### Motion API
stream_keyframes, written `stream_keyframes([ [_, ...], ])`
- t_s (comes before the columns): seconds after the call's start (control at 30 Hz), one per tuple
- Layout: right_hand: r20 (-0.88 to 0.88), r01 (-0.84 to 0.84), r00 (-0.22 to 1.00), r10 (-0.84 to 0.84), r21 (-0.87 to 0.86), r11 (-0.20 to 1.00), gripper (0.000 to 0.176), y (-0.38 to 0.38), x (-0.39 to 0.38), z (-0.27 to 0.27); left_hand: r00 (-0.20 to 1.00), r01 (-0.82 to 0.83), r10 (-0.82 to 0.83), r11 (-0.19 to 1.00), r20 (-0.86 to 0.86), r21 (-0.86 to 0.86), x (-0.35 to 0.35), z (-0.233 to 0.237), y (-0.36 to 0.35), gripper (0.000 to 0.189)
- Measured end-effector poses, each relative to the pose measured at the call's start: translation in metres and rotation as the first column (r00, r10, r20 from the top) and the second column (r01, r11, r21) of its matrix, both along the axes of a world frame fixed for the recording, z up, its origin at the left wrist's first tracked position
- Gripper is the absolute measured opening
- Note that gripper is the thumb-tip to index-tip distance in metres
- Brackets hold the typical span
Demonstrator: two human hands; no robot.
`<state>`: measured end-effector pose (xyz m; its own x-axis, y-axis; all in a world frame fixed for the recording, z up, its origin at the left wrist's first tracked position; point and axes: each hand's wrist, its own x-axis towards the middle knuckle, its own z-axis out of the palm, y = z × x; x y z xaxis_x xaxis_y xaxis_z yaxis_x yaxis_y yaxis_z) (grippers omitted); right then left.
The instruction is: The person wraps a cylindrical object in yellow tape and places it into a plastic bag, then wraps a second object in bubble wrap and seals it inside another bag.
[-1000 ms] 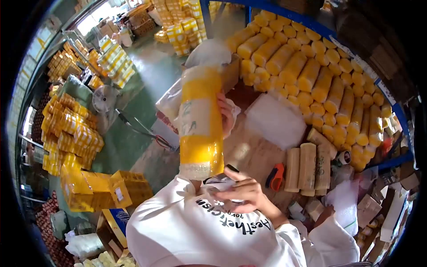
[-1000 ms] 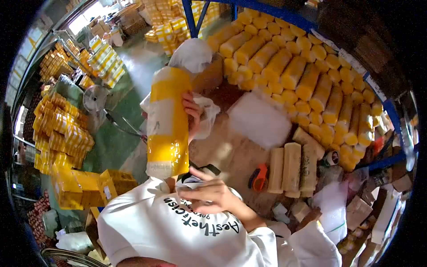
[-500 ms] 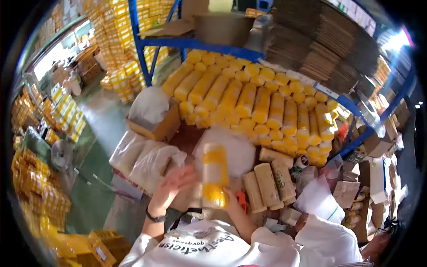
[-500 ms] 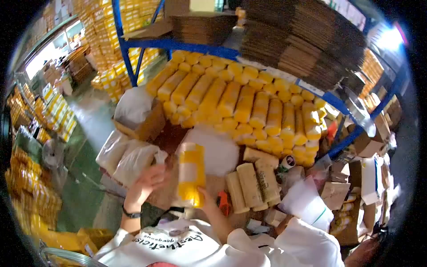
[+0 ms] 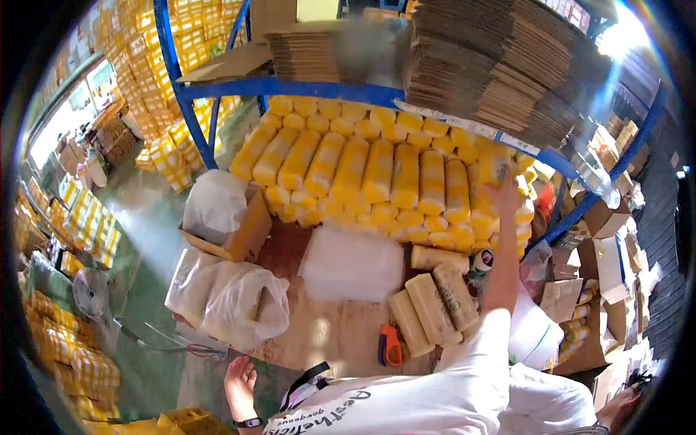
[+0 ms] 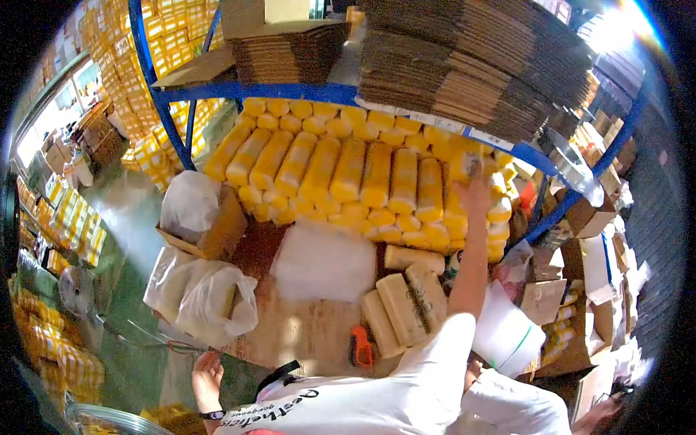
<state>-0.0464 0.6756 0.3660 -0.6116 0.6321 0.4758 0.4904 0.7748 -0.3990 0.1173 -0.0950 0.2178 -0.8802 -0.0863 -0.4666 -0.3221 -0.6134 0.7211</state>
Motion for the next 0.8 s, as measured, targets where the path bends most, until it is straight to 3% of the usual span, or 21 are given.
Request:
stream_keyframes([
  [0.03, 0.171, 0.183, 0.962, -0.211, 0.163, 0.969, 0.075, -0.001, -0.008, 0.011, 1.0, 0.008, -0.009, 0.999, 0.014, 0.033, 0.0, -0.005, 0.001, 0.027],
  [0.13, 0.545, 0.209, 0.821, -0.171, -0.008, 0.978, 0.07, 0.015, -0.029, -0.002, 0.999, 0.041, -0.042, 0.998, 0.019, 0.047, 0.002, -0.001, 0.014, 0.028],
  [0.23, 0.679, 0.222, 0.68, -0.277, 0.169, 0.96, 0.081, 0.039, -0.04, -0.059, 0.998, 0.039, -0.041, 0.998, 0.051, 0.048, 0.005, -0.011, 0.014, 0.026],
  [0.33, 0.702, 0.235, 0.639, -0.313, 0.209, 0.949, 0.075, 0.006, -0.036, -0.043, 0.997, -0.042, 0.04, 0.999, 0.062, 0.019, 0.012, -0.012, 0.015, 0.025],
  [0.43, 0.617, -0.087, 0.775, 0.139, -0.115, 0.99, 0.066, 0.065, -0.058, -0.093, 0.989, -0.088, 0.085, 0.996, 0.124, 0.017, 0.017, -0.032, 0.007, 0.026],
  [0.47, 0.463, -0.245, 0.816, 0.347, -0.267, 0.932, 0.058, 0.045, -0.056, -0.111, 0.986, -0.098, 0.095, 0.995, 0.141, 0.018, 0.018, -0.041, 0.005, 0.027],
  [0.53, 0.042, -0.559, 0.759, 0.65, -0.47, 0.683, 0.041, -0.032, -0.03, -0.139, 0.983, -0.133, 0.122, 0.988, 0.136, 0.075, 0.018, -0.041, 0.017, 0.027],
  [0.6, 0.167, -0.493, 0.661, 0.732, -0.638, 0.591, 0.043, -0.147, 0.013, -0.129, 0.979, -0.069, 0.055, 0.996, 0.196, 0.061, 0.007, -0.045, 0.025, 0.025],
  [0.67, 0.541, -0.427, 0.336, 0.771, -0.642, 0.637, 0.048, -0.218, 0.039, -0.147, 0.989, 0.01, -0.021, 0.997, 0.143, 0.08, 0.005, -0.065, 0.027, 0.026],
  [0.77, 0.138, -0.326, 0.272, 0.952, -0.918, 0.226, 0.049, -0.311, 0.08, -0.22, 0.986, 0.094, -0.101, 0.994, 0.137, 0.055, 0.0, -0.027, 0.048, 0.021],
  [0.8, 0.07, -0.469, 0.19, 0.979, -0.87, 0.153, 0.04, -0.345, 0.091, -0.239, 0.987, 0.107, -0.112, 0.993, 0.117, 0.048, 0.001, -0.015, 0.053, 0.02],
])
